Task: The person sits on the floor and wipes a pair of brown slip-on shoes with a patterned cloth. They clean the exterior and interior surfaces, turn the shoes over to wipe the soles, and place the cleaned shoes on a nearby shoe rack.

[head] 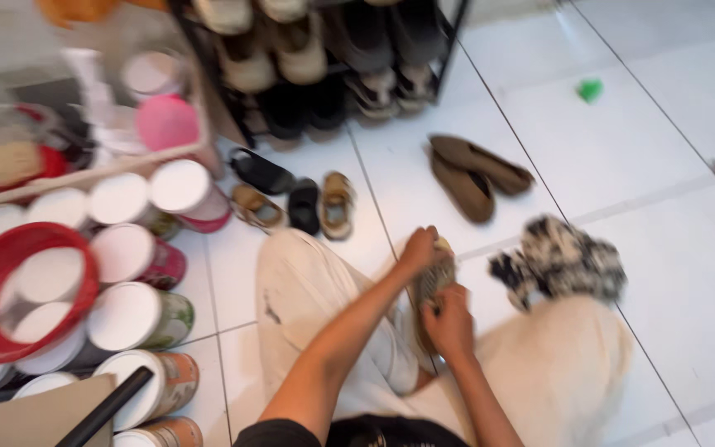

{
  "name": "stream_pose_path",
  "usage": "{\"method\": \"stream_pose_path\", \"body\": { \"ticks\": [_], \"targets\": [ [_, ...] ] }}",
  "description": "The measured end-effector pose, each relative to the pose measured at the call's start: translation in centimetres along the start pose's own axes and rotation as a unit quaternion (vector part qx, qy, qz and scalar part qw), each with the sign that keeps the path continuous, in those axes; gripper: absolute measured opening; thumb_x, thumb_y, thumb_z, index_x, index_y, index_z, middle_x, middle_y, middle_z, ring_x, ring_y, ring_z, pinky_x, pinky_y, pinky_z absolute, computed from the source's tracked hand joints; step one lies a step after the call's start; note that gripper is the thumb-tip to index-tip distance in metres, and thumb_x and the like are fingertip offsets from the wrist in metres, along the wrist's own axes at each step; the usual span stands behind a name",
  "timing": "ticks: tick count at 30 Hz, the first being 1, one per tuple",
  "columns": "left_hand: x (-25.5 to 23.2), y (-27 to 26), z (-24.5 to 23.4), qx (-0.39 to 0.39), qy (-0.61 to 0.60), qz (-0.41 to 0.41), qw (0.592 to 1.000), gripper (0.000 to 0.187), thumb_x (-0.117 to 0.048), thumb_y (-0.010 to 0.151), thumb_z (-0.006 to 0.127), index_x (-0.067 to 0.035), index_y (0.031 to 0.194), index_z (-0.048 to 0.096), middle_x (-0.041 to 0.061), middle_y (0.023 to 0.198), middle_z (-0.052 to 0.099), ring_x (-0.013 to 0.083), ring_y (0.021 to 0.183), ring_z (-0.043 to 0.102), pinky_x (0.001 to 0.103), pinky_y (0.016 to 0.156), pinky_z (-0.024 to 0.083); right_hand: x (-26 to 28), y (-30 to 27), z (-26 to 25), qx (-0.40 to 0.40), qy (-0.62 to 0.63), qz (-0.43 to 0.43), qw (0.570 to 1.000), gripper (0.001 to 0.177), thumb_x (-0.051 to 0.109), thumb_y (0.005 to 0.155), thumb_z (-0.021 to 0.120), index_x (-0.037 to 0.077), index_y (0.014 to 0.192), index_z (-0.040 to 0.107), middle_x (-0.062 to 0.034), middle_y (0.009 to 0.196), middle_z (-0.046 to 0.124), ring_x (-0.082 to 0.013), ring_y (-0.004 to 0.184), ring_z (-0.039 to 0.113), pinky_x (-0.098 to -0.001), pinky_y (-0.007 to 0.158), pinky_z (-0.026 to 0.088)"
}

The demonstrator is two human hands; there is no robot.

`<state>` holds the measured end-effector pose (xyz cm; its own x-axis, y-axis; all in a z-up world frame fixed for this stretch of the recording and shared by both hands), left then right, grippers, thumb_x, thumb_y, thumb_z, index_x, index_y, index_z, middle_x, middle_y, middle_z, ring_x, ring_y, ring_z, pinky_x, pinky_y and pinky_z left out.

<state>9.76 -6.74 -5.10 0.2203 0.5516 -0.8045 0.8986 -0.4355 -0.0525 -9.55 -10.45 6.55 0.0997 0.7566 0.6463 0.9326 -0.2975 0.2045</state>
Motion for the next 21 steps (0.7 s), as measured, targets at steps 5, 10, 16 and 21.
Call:
{"method": "stream_pose_path", "body": {
  "ticks": [5,10,16,21],
  "targets": [
    [2.2,-5.3,-3.9,-0.125,0.041,-0.079,0.988,0.062,-0.034,0.086,0.08,0.002,0.129,0.054,0.029,0.131,0.055,0.0444,0.125,0.051,0.051,0.106,0.043,-9.9,-0.1,3.8,0.264,-0.17,0.298,0.902,0.056,0.042,0.084,0.078,0.005,0.12,0.057,-0.0204,0.112,0.072,-0.038,0.109,0.07,-0.0485,0.093,0.056],
    [6.3,-11.0,1.4,-0.031,-0.102,-0.239,0.965,0.065,-0.047,0.086,0.078,0.007,0.12,0.065,0.026,0.114,0.073,0.0367,0.103,0.072,0.042,0.09,0.057,-12.5,1.0,7.9,0.24,-0.091,0.176,0.95,0.035,0.032,0.085,0.067,0.004,0.105,0.073,-0.0228,0.102,0.075,-0.0407,0.104,0.071,-0.0463,0.091,0.057],
    [4.4,-11.5,-0.5,0.016,-0.559,-0.264,0.786,0.068,-0.037,0.085,0.081,0.003,0.135,0.056,0.017,0.116,0.072,0.0264,0.093,0.074,0.043,0.077,0.062,-11.0,3.7,5.8,0.1,0.059,0.183,0.976,0.029,0.012,0.088,0.055,0.001,0.108,0.072,-0.0208,0.091,0.075,-0.0317,0.084,0.07,-0.0405,0.078,0.054],
    [-2.4,-10.3,-13.8,-0.033,-0.521,-0.173,0.836,0.091,-0.04,0.08,0.075,-0.021,0.157,0.031,0.012,0.12,0.068,0.0231,0.101,0.069,0.042,0.077,0.056,-0.2,10.0,2.8,0.084,0.234,0.126,0.96,0.025,0.013,0.091,0.058,0.002,0.109,0.072,-0.0142,0.091,0.078,-0.0187,0.079,0.07,-0.0336,0.072,0.054]
  ]
}}
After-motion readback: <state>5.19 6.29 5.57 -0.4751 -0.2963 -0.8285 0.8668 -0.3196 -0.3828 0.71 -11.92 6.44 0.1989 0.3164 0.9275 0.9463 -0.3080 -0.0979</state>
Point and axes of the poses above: each hand's wrist, its own y-axis towards the middle knuckle, its own z-axis out of the palm, x = y × z, the point moved 8 cm from there along y, towards the middle knuckle
